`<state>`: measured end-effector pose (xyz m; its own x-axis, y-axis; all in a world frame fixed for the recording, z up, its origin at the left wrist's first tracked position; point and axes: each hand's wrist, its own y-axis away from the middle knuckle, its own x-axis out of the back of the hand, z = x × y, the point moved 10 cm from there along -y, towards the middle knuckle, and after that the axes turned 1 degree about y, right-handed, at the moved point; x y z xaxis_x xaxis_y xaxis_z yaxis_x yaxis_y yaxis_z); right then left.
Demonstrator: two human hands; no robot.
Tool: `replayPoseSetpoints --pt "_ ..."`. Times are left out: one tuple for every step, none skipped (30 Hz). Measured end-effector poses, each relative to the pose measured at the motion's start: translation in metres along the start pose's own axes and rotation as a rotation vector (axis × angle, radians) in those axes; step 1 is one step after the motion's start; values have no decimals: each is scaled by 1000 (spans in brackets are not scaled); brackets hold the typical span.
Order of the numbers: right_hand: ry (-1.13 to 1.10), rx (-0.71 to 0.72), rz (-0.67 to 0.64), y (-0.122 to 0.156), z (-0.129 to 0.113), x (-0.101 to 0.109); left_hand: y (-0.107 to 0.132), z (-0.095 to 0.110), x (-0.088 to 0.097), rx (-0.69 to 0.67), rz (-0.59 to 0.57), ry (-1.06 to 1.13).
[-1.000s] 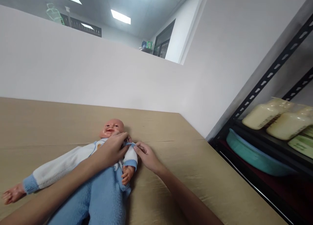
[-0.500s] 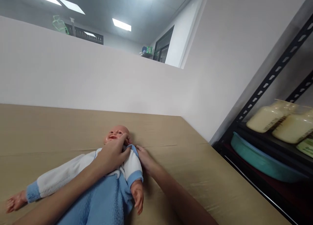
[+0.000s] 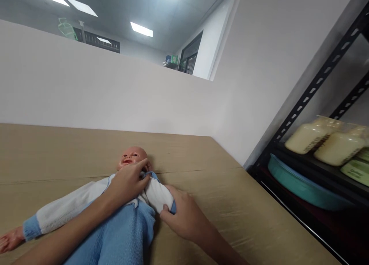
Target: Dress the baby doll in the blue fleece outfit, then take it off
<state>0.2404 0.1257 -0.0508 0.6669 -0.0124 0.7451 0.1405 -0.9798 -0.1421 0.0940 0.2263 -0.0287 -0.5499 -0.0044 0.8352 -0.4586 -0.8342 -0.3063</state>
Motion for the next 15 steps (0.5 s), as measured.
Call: replayPoseSetpoints --pt "29 25 3 0 -5 4 0 0 0 2 3 -15" --pt "51 45 0 0 -8 9 1 0 0 5 7 -30" --pt "59 56 -12 0 -10 13 1 0 1 8 10 -45" --pt "45 59 -34 0 -11 17 1 1 1 9 11 -60" --pt "12 55 -59 0 -9 20 1 2 2 9 13 -74" --pt "-37 47 -87 0 -6 23 1 3 3 11 15 -89" --pt "-104 25 -127 0 -1 24 2 4 5 15 18 -106" --pt "-185 -20 -183 0 8 22 2 5 7 22 21 -124" --pt "-273 -87 -247 0 20 18 3 5 10 31 23 -143" --pt "-363 -164 -307 1 33 13 3 5 12 42 22 -162" --pt "-451 -239 -359 2 46 8 4 5 14 51 20 -178" --pt "-532 -302 -397 3 57 4 4 5 16 56 14 -192" --pt "-599 -343 -412 2 66 3 4 5 16 58 6 -201" --pt "-646 -366 -411 1 74 4 4 4 17 59 -7 -206" --pt "-672 -387 -409 0 80 5 3 4 16 56 -22 -204"
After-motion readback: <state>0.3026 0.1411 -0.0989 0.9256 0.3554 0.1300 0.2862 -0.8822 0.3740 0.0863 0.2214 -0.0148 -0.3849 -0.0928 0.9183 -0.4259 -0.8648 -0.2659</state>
